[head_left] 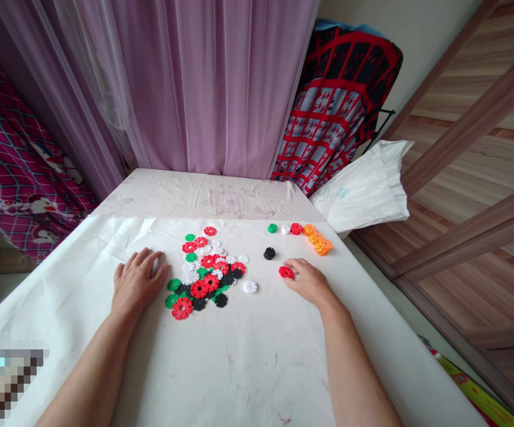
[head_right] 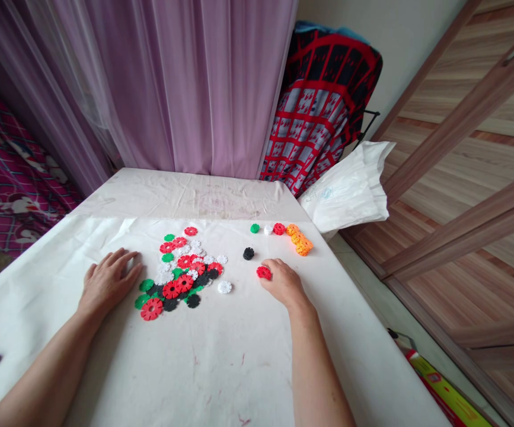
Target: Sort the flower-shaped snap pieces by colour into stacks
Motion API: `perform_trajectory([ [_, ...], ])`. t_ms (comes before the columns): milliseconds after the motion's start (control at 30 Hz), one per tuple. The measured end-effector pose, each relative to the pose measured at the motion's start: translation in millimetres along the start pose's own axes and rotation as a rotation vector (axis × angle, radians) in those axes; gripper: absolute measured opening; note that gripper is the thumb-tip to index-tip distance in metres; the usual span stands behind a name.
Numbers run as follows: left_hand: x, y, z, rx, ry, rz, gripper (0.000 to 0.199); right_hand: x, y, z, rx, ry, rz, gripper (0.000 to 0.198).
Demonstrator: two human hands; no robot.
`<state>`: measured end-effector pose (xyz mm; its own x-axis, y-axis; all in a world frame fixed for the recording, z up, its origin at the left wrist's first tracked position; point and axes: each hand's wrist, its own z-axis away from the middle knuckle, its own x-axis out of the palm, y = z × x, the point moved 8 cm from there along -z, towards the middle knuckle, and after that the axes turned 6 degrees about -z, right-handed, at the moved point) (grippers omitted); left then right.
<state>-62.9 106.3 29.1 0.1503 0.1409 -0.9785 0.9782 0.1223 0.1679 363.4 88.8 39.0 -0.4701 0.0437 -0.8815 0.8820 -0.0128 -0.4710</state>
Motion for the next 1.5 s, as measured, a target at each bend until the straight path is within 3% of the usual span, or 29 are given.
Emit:
perform_trajectory([
  [267,-1,0,1,-0.02,-0.016,0.003,0.055,4,-2,-1,0.011,-0.053,-0.014,0.031],
  [567,-1,1,0,-0.007,0.009,0.001,0.054,-5,-13,1,0.018,-0.025,0.064,0.032],
  [667,-2,1,1,-0.01,0.005,0.008,0.053,-5,-43,1,-0.079,0.028,0.053,0.028],
  [800,-3,0,2,-0.029,0.002,0.019,0.052,25,-99,1,-0.265,-0.083,-0.041,0.026],
  [1000,-3,1,2,-0.034,0.0,0.03,0.052,54,-144,-6,-0.305,-0.196,0.063,0.025],
  [1233,-4,2,3,-0.025,0.022,0.045,0.049,59,-143,-12,-0.233,-0.275,0.005,0.022],
  [1367,-4,2,3,-0.023,0.012,0.044,0.05,57,-130,-14,-0.22,-0.198,-0.086,0.017],
  [1500,-4,1,3,-0.031,0.018,0.052,0.048,39,-102,-21,-0.126,-0.069,-0.133,0.013],
])
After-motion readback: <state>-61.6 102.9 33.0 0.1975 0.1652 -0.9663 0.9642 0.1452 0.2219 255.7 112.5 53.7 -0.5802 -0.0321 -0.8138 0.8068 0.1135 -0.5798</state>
